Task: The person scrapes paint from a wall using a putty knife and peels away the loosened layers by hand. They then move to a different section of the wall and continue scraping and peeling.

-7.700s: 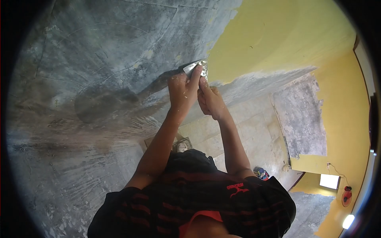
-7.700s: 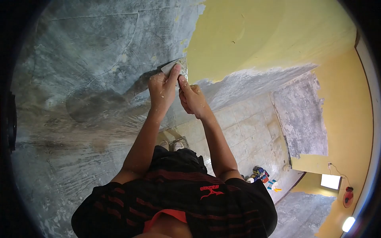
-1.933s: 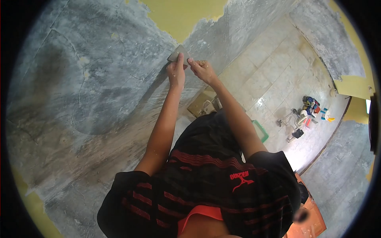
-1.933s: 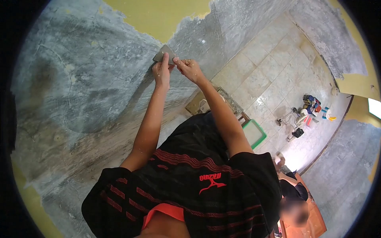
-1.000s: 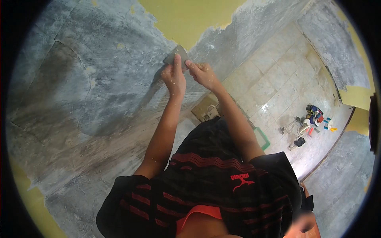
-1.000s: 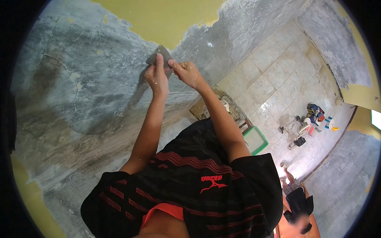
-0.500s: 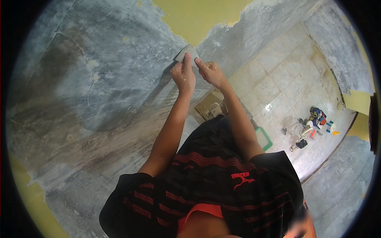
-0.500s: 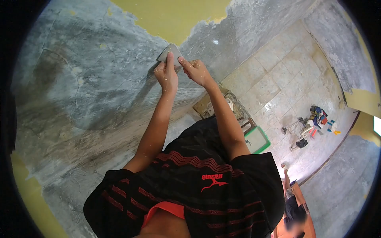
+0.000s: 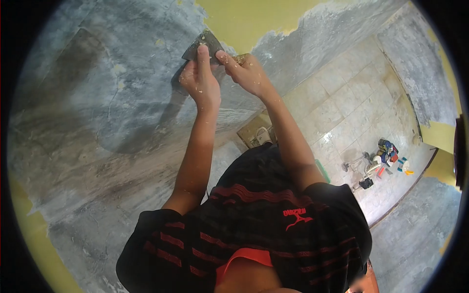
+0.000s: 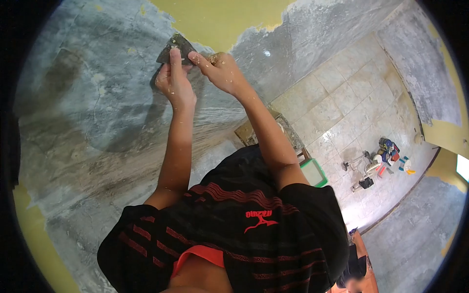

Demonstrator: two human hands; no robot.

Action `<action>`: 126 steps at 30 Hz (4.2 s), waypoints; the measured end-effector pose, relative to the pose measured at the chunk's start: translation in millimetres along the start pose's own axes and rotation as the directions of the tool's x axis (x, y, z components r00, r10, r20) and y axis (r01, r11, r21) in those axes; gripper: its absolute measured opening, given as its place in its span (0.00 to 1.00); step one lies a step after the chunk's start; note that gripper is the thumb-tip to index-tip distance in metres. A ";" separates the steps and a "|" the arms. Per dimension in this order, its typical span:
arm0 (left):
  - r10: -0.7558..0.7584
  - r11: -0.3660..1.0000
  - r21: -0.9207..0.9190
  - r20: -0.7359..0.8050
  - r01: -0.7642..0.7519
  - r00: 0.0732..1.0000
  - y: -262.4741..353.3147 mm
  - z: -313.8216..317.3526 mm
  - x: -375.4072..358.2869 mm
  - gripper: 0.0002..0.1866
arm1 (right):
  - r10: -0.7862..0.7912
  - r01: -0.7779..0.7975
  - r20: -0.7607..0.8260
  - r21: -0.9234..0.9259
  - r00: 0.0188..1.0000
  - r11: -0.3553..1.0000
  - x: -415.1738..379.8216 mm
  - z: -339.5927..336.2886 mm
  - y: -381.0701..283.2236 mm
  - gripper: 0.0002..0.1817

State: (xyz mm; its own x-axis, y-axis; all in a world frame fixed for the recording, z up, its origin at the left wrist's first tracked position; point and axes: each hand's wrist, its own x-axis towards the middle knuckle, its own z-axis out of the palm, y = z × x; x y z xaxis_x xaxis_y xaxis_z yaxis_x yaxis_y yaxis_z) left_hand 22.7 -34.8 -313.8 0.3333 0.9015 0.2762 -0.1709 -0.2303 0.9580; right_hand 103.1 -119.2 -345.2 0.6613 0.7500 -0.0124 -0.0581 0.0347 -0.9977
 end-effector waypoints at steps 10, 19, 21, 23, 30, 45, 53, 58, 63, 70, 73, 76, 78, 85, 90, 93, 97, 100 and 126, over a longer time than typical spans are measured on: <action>-0.209 0.935 0.325 0.177 0.144 0.962 -80.1 -19.8 -33.7 0.30 | 0.133 -0.133 -0.048 0.004 0.990 0.991 -19.2 -5.3 113.7 0.41; -0.254 0.942 0.263 0.156 0.208 0.954 -91.7 -18.9 -34.5 0.28 | 0.242 -0.247 -0.061 -0.103 0.968 0.964 -25.5 -14.4 107.8 0.40; -0.249 0.956 0.193 0.140 0.220 0.958 -88.4 -15.9 -36.1 0.28 | 0.239 -0.245 -0.062 -0.123 0.969 0.962 -27.1 -15.8 100.0 0.40; -0.271 0.955 0.146 0.091 0.257 0.958 -82.4 -14.3 -32.9 0.28 | 0.229 -0.236 -0.064 -0.141 0.971 0.962 -21.0 -14.9 90.1 0.41; -0.134 0.985 0.119 0.081 0.124 0.988 -3.7 -3.8 -5.8 0.26 | 0.075 -0.078 -0.030 -0.095 0.997 0.992 -6.9 -5.0 19.8 0.44; -0.108 0.956 0.286 0.145 0.063 0.984 -38.9 -11.4 -28.8 0.25 | 0.230 -0.231 0.065 0.017 0.971 0.973 -21.6 -16.4 72.5 0.43; -0.037 0.985 0.169 0.042 0.029 0.998 -4.6 -4.3 -6.5 0.26 | 0.166 -0.157 0.103 -0.087 0.981 0.984 -0.6 -19.2 10.7 0.37; -0.041 0.986 0.164 0.054 0.032 0.998 30.1 -6.0 1.7 0.26 | 0.073 -0.078 0.102 0.047 0.992 0.996 -7.4 -4.6 -8.8 0.37; -0.066 0.965 0.260 0.116 0.034 0.991 -11.1 -16.7 -12.6 0.28 | 0.166 -0.172 0.102 0.054 0.981 0.984 -19.9 -6.4 30.5 0.38; -0.161 0.954 0.278 0.177 0.107 0.971 -25.7 -22.4 -7.0 0.26 | 0.122 -0.122 -0.036 0.017 0.992 0.992 -27.3 3.8 45.8 0.39; -0.146 0.970 0.217 0.172 0.107 0.974 -14.6 -15.5 -10.9 0.25 | 0.199 -0.200 0.016 0.083 0.980 0.976 -31.1 0.6 37.0 0.41; -0.143 0.974 0.198 0.164 0.109 0.976 -15.4 -15.6 -14.4 0.24 | 0.183 -0.185 0.037 0.058 0.982 0.981 -28.1 -4.1 39.0 0.41; -0.153 0.971 0.209 0.154 0.119 0.976 -15.4 -15.5 -14.8 0.24 | 0.197 -0.198 0.043 0.042 0.980 0.979 -26.8 -6.8 33.2 0.42; -0.142 0.979 0.164 0.134 0.119 0.981 -8.6 -13.2 -8.9 0.22 | 0.172 -0.172 0.016 0.025 0.985 0.985 -27.9 -1.4 20.4 0.40; -0.128 0.980 0.169 0.105 0.109 0.986 2.1 -8.1 -7.9 0.21 | 0.126 -0.126 -0.008 0.006 0.992 0.992 -26.7 -1.5 13.6 0.41; -0.129 0.989 0.082 0.083 0.122 0.988 3.0 -2.8 -9.4 0.22 | 0.114 -0.115 -0.028 -0.004 0.993 0.993 -26.7 -1.1 14.5 0.41; -0.136 0.988 0.088 0.065 0.130 0.989 -3.4 -4.0 -11.9 0.22 | 0.085 -0.087 -0.037 -0.063 0.996 0.994 -24.5 -6.4 16.5 0.40; -0.148 0.986 0.086 0.066 0.142 0.987 -6.8 -5.6 -9.4 0.22 | 0.085 -0.087 -0.037 -0.069 0.996 0.994 -25.6 -6.6 14.1 0.40; -0.147 0.988 0.057 0.124 0.140 0.981 -4.3 -12.0 -14.4 0.22 | 0.064 -0.067 -0.044 -0.081 0.997 0.994 -24.0 0.3 23.8 0.41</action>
State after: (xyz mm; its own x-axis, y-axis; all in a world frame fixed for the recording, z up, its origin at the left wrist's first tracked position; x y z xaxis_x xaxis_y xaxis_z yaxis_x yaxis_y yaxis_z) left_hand 7.5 -42.4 -322.8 0.4667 0.8732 0.1402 -0.0692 -0.1220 0.9901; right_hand 85.6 -136.1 -368.7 0.6887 0.7207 -0.0789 -0.0420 -0.0690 -0.9967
